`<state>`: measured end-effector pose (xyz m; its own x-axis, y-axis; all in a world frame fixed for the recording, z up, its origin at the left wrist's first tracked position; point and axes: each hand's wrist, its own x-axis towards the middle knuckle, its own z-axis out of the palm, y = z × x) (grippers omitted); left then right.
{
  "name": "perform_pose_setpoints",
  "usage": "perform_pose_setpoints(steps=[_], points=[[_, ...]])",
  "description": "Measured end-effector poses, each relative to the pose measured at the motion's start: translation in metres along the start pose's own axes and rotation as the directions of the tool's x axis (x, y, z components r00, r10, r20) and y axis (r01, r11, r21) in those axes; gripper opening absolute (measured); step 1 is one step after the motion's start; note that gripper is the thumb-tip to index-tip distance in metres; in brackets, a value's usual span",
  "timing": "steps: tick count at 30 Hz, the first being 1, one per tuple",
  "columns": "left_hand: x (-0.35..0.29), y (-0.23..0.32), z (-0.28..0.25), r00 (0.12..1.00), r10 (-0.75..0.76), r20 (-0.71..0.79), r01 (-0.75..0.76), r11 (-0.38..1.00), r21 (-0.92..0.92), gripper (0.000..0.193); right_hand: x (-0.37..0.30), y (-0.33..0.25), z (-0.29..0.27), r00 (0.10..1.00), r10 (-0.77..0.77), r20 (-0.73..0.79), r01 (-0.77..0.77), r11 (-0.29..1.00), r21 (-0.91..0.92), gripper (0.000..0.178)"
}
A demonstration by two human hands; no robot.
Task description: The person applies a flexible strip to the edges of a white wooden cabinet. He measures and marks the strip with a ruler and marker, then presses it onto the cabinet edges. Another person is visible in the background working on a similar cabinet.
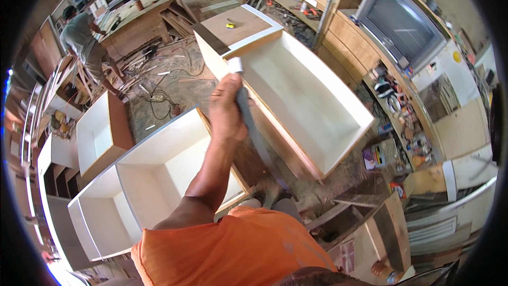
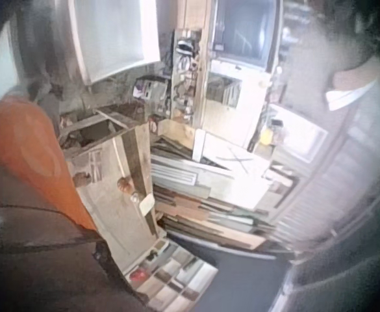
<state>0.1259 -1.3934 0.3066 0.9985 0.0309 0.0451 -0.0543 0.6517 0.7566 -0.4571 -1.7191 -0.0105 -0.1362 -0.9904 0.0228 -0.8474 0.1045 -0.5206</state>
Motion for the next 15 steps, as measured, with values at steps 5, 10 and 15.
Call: perform_pose_setpoints(steps=[5,10,15], points=[[0.042,0.058,-0.039,0.985,0.168,-0.03,-0.17,0.951,-0.258,0.019,0.035,-0.071,0.068,0.974,-0.163,0.159,0.171,0.984,-0.04,0.015],[0.039,0.1,-0.073,0.914,0.373,-0.161,-0.405,0.808,-0.428,0.026,0.083,-0.16,0.136,0.889,-0.352,0.292,0.384,0.921,-0.058,0.018],[0.022,0.121,-0.123,0.843,0.47,-0.261,-0.538,0.731,-0.421,0.026,0.148,-0.253,0.221,0.669,-0.61,0.424,0.673,0.74,0.002,0.02]])
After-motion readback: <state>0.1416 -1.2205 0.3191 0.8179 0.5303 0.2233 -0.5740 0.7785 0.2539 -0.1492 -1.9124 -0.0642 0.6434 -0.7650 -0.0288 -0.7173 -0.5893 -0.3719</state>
